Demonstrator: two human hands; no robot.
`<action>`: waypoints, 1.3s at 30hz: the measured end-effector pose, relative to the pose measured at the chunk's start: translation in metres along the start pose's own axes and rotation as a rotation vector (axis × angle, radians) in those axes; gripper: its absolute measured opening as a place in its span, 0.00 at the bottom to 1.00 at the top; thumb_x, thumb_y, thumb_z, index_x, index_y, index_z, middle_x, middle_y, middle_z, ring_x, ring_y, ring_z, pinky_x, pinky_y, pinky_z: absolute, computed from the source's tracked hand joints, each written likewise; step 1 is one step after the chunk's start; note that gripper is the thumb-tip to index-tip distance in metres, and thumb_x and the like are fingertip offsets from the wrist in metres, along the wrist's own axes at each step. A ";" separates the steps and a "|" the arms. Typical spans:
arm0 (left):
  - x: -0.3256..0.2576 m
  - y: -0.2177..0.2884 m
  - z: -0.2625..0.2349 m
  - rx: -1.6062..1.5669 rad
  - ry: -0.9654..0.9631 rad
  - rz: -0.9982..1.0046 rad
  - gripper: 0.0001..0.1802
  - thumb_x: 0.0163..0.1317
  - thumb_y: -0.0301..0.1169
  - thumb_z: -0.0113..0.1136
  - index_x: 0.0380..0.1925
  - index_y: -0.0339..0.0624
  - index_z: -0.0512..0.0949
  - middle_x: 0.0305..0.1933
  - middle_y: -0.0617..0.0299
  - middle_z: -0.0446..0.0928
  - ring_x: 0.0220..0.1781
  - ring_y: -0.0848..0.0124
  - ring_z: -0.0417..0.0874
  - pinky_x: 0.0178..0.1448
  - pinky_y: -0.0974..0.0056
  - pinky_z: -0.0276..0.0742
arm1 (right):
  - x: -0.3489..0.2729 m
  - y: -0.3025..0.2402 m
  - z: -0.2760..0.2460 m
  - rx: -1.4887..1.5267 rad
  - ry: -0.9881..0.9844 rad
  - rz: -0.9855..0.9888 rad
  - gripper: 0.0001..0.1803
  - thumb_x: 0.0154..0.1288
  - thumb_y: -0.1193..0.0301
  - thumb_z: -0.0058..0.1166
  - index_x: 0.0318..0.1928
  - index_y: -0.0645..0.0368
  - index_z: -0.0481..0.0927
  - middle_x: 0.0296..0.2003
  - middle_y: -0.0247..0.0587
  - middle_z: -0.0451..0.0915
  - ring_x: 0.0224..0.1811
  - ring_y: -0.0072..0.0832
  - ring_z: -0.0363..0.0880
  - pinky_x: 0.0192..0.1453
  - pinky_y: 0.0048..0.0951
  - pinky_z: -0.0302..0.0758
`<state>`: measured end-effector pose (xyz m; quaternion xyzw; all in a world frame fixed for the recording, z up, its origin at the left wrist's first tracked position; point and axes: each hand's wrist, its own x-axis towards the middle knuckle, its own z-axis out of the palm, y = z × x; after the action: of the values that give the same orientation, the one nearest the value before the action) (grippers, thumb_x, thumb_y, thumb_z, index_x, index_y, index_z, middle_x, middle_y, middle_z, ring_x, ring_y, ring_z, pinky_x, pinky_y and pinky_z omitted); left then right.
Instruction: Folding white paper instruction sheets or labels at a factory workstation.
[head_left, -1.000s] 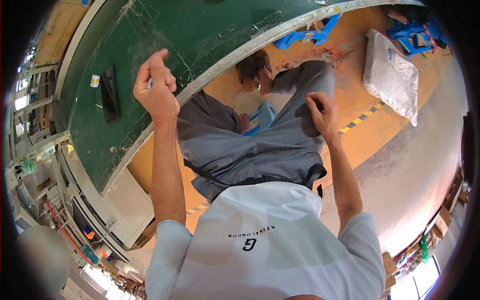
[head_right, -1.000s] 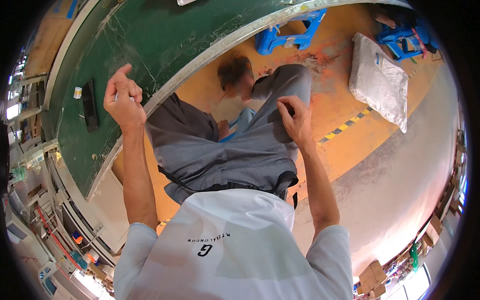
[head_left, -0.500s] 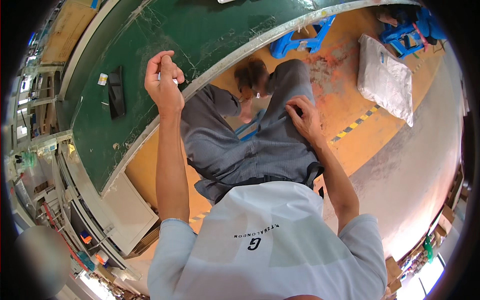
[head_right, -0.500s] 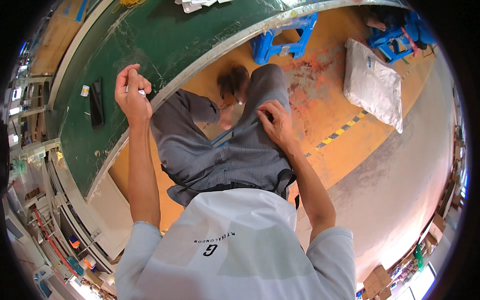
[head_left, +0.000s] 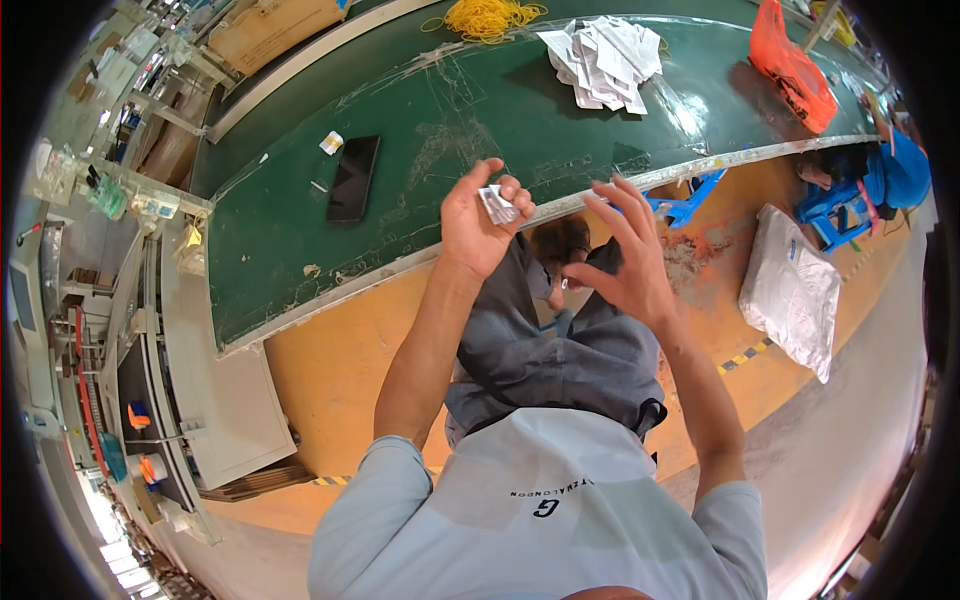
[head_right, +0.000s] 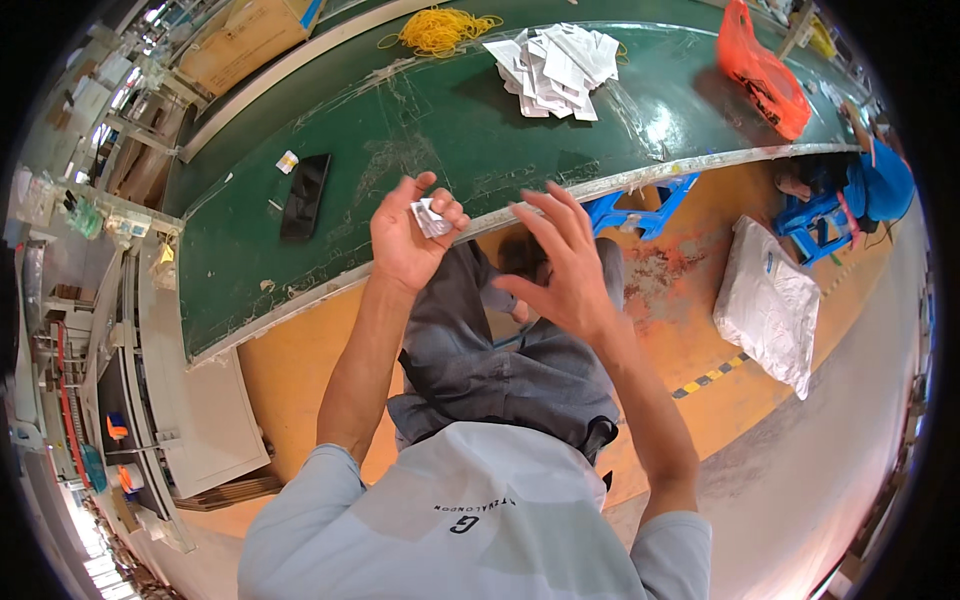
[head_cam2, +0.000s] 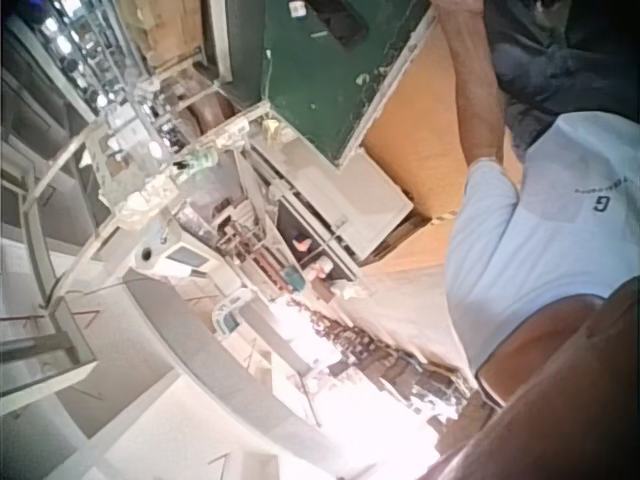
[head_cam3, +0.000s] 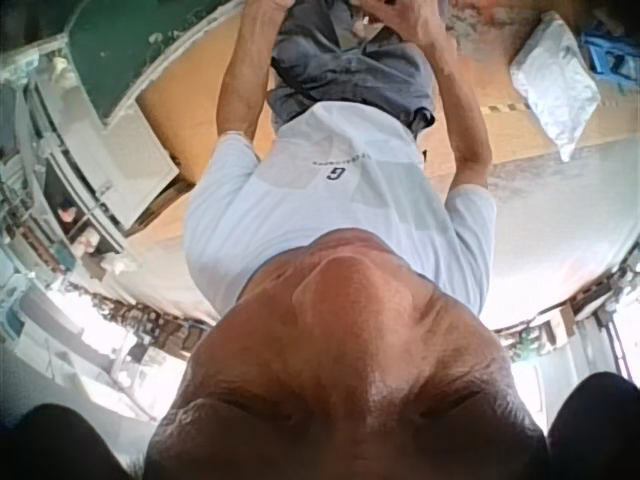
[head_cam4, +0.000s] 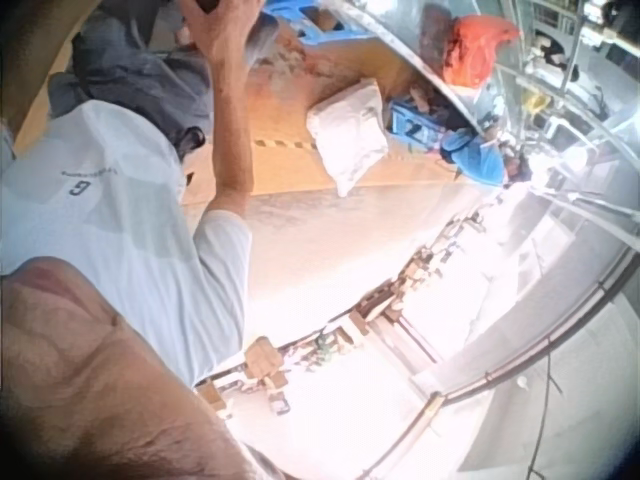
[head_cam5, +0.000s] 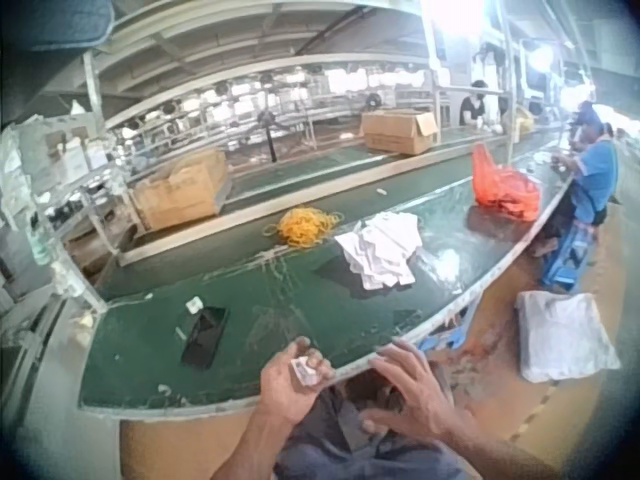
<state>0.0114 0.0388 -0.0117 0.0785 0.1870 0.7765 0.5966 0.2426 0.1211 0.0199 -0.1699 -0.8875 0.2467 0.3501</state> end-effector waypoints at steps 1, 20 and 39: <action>-0.004 -0.003 0.001 0.013 -0.032 0.002 0.14 0.70 0.30 0.57 0.54 0.43 0.73 0.35 0.56 0.75 0.39 0.60 0.79 0.51 0.51 0.78 | 0.019 -0.003 0.004 -0.001 -0.048 -0.056 0.45 0.48 0.66 0.79 0.69 0.51 0.75 0.70 0.46 0.70 0.78 0.55 0.58 0.77 0.54 0.64; -0.007 -0.033 0.006 0.174 -0.148 -0.149 0.43 0.54 0.10 0.52 0.74 0.45 0.62 0.59 0.53 0.77 0.57 0.60 0.86 0.57 0.59 0.89 | 0.054 0.015 0.029 -0.046 -0.204 -0.291 0.26 0.50 0.65 0.75 0.52 0.55 0.85 0.69 0.45 0.71 0.76 0.51 0.65 0.72 0.52 0.69; -0.011 -0.105 0.018 0.271 -0.028 -0.274 0.15 0.69 0.19 0.62 0.53 0.45 0.74 0.32 0.67 0.75 0.24 0.78 0.74 0.26 0.71 0.72 | 0.001 -0.019 -0.034 -0.078 -0.248 0.109 0.42 0.58 0.65 0.72 0.72 0.46 0.68 0.75 0.52 0.61 0.75 0.53 0.66 0.72 0.52 0.69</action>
<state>0.1147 0.0550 -0.0344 0.1428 0.2907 0.6547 0.6831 0.2635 0.1171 0.0526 -0.1997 -0.9224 0.2496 0.2169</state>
